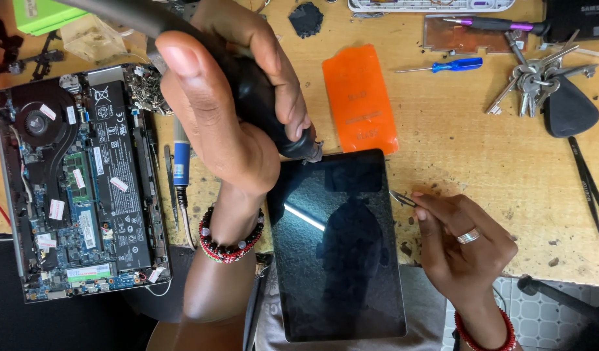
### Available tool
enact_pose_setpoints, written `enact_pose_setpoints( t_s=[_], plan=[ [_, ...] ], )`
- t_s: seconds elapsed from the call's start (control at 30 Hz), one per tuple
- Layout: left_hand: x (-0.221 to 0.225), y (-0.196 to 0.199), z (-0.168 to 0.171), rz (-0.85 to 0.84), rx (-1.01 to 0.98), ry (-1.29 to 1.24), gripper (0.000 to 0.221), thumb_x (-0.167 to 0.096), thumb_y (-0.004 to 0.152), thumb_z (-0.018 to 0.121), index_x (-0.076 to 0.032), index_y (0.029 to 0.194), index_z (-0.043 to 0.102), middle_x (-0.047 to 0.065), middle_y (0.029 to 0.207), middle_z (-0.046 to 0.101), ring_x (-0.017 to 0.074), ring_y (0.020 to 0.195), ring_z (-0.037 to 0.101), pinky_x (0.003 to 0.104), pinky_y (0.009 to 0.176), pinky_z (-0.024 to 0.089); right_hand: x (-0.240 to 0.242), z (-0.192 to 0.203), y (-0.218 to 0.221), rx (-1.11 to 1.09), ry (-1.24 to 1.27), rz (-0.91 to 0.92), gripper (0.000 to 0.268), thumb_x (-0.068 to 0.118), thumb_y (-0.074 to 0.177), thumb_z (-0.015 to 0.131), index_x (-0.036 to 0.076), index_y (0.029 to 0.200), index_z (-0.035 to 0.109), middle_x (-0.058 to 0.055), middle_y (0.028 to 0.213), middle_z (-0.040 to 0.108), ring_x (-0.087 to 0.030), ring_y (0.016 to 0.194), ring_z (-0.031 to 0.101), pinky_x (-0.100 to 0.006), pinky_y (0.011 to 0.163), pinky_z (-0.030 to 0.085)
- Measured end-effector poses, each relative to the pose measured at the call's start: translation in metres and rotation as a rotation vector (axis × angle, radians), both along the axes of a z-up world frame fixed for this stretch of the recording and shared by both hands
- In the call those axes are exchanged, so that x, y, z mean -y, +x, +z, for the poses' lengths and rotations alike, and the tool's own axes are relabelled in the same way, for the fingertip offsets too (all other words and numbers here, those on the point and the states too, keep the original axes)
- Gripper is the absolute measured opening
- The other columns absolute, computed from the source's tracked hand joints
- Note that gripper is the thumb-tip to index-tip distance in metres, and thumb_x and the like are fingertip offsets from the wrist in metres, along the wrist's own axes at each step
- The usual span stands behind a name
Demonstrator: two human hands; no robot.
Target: Heating the edges of a tablet with a heat gun and using a plastic pry tool to separate the screen from the body.
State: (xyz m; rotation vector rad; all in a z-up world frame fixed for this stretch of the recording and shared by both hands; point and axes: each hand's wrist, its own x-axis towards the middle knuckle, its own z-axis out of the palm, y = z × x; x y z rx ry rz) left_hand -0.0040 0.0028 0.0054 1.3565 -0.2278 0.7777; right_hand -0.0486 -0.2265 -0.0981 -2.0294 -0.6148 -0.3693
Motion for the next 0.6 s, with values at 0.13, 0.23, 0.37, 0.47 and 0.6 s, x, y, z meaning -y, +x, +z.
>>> enact_pose_setpoints(
  t_s=[0.13, 0.23, 0.37, 0.47, 0.6],
  plan=[
    [0.001, -0.001, 0.002, 0.0, -0.021, -0.011, 0.051, -0.057, 0.105, 0.037, -0.008, 0.092, 0.043, 0.006, 0.057, 0.038, 0.0153, 0.043, 0.04, 0.026, 0.044, 0.034, 0.0, 0.001, -0.001, -0.02, -0.005, -0.019, 0.007, -0.009, 0.098, 0.067, -0.012, 0.099, 0.074, -0.021, 0.089, 0.071, -0.024, 0.07, 0.071, -0.026, 0.057, 0.048],
    [0.002, 0.003, -0.002, -0.057, 0.028, -0.078, 0.049, -0.056, 0.105, 0.04, -0.008, 0.093, 0.044, 0.006, 0.059, 0.039, 0.0157, 0.043, 0.04, 0.028, 0.043, 0.038, 0.0, 0.0, 0.0, -0.005, -0.001, -0.002, 0.007, -0.009, 0.098, 0.067, -0.012, 0.1, 0.073, -0.022, 0.09, 0.071, -0.026, 0.073, 0.073, -0.026, 0.059, 0.051],
    [0.007, 0.004, -0.006, -0.028, 0.026, -0.129, 0.049, -0.057, 0.103, 0.043, -0.009, 0.093, 0.045, 0.005, 0.06, 0.039, 0.0159, 0.042, 0.04, 0.028, 0.042, 0.038, -0.001, -0.001, 0.001, -0.001, 0.03, 0.015, 0.006, -0.011, 0.097, 0.066, -0.013, 0.099, 0.071, -0.022, 0.087, 0.069, -0.031, 0.078, 0.075, -0.034, 0.074, 0.063],
    [0.009, 0.006, -0.01, -0.083, 0.118, -0.171, 0.047, -0.052, 0.105, 0.042, -0.007, 0.093, 0.046, 0.008, 0.06, 0.041, 0.0182, 0.042, 0.041, 0.031, 0.042, 0.042, -0.002, 0.001, 0.002, 0.008, 0.027, 0.014, 0.008, -0.007, 0.099, 0.065, -0.011, 0.102, 0.072, -0.022, 0.089, 0.07, -0.023, 0.066, 0.068, -0.032, 0.074, 0.061],
    [0.012, 0.006, -0.012, -0.036, 0.097, -0.163, 0.05, -0.055, 0.104, 0.044, -0.007, 0.091, 0.046, 0.007, 0.058, 0.04, 0.0162, 0.042, 0.041, 0.029, 0.042, 0.042, -0.001, 0.001, 0.002, 0.025, 0.001, 0.014, 0.01, -0.007, 0.099, 0.064, -0.011, 0.102, 0.073, -0.019, 0.085, 0.069, -0.016, 0.055, 0.06, -0.027, 0.062, 0.054]
  ],
)
